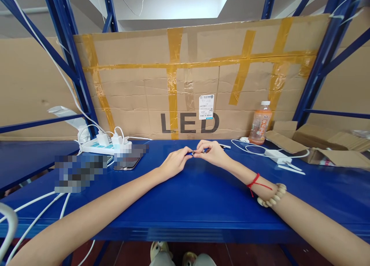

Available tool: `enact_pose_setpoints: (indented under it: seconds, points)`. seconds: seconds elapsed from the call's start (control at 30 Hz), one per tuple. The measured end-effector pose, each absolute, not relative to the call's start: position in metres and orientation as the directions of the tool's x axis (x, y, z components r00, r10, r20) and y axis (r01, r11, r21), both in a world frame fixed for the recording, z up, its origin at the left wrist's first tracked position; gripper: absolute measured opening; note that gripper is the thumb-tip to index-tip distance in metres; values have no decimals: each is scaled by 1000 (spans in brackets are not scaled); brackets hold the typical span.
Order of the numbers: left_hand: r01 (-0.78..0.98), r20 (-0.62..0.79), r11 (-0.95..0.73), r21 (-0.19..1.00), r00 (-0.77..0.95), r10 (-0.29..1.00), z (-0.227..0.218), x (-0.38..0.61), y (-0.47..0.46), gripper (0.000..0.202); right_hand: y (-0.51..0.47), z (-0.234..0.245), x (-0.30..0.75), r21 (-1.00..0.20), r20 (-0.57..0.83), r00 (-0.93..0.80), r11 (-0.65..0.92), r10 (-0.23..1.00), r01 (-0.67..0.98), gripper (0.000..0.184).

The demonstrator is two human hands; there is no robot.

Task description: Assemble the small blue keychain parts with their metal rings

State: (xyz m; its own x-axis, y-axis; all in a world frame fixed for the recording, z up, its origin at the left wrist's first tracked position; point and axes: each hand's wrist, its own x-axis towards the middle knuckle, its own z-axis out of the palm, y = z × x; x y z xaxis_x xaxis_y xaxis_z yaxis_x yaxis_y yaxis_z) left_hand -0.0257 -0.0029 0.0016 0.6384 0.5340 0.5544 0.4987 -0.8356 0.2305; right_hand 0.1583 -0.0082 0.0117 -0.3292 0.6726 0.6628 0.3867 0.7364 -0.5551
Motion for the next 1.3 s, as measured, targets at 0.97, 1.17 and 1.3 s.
enact_pose_setpoints:
  seconds: [0.97,1.17,1.3]
  points:
    - [575,622,-800,173,566,541,1,-21,1,24,-8,10,151,-834,382,-172,419,908,359,38]
    - [619,642,-770,153,530,554,-3,-21,5,23,-2,1,149,-736,514,-128,513,848,442,33]
    - [630,628,-753,190,511,587,-5,-21,6,24,0,0,151,-589,649,-142,612,747,528,29]
